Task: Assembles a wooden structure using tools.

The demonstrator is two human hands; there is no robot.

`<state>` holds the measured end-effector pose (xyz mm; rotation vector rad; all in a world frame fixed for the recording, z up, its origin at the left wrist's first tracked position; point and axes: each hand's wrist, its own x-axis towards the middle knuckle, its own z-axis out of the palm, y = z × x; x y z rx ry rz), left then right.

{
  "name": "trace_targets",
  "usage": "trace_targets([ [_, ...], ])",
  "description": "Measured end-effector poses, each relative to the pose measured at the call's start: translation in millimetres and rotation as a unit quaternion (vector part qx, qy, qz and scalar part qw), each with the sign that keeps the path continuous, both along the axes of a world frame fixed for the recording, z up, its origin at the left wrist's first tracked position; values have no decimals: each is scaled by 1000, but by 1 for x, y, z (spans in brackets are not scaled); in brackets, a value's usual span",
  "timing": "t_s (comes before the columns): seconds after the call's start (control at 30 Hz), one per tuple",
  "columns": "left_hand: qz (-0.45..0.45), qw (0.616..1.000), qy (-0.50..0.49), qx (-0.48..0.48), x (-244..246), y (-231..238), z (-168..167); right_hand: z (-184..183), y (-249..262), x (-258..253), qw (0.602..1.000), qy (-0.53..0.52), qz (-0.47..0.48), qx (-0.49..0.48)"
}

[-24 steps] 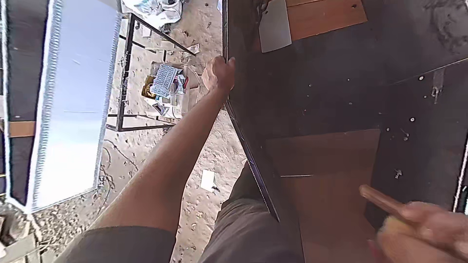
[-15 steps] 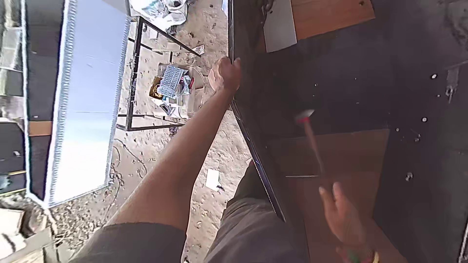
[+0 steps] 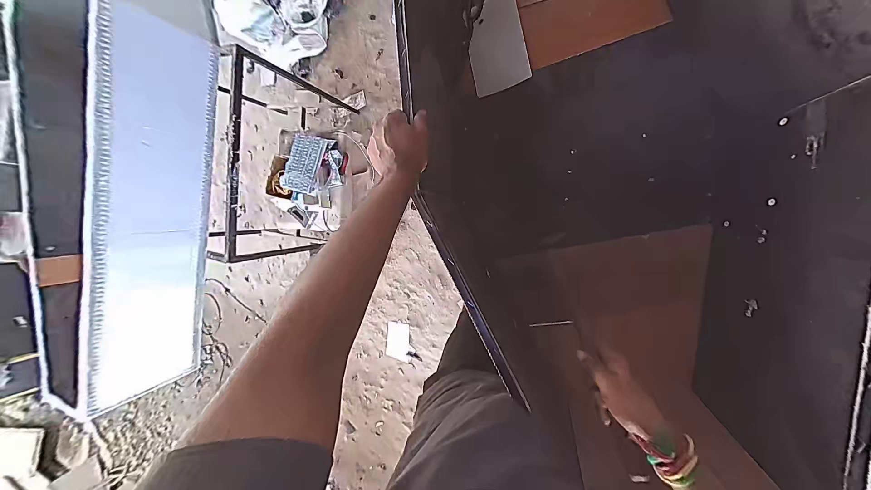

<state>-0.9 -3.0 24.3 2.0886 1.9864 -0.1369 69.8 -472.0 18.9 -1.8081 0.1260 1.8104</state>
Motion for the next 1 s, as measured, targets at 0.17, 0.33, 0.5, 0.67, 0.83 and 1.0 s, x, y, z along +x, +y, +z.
trace_targets([
  [0.17, 1, 1000, 20, 3, 0, -2, 1, 14, 26, -14, 943, -186, -234, 146],
  [0.33, 3, 1000, 17, 0, -2, -2, -2, 12, 7, -20, 994, 90, 69, 7],
  [0.5, -8, 1000, -6, -1, -10, 7, -15, 76, 9, 37, 878, -392, 37, 272],
  [0.67, -5, 1000, -14, 7, -7, 11, -15, 119, -28, 42, 772, -446, -109, 440],
  [0.83, -5, 1000, -4, 11, -7, 6, -10, 86, -79, -32, 882, -260, 392, -31],
  [1.0, -12, 999, -33, 21, -10, 9, -21, 116, -57, 29, 861, -467, 181, 83],
])
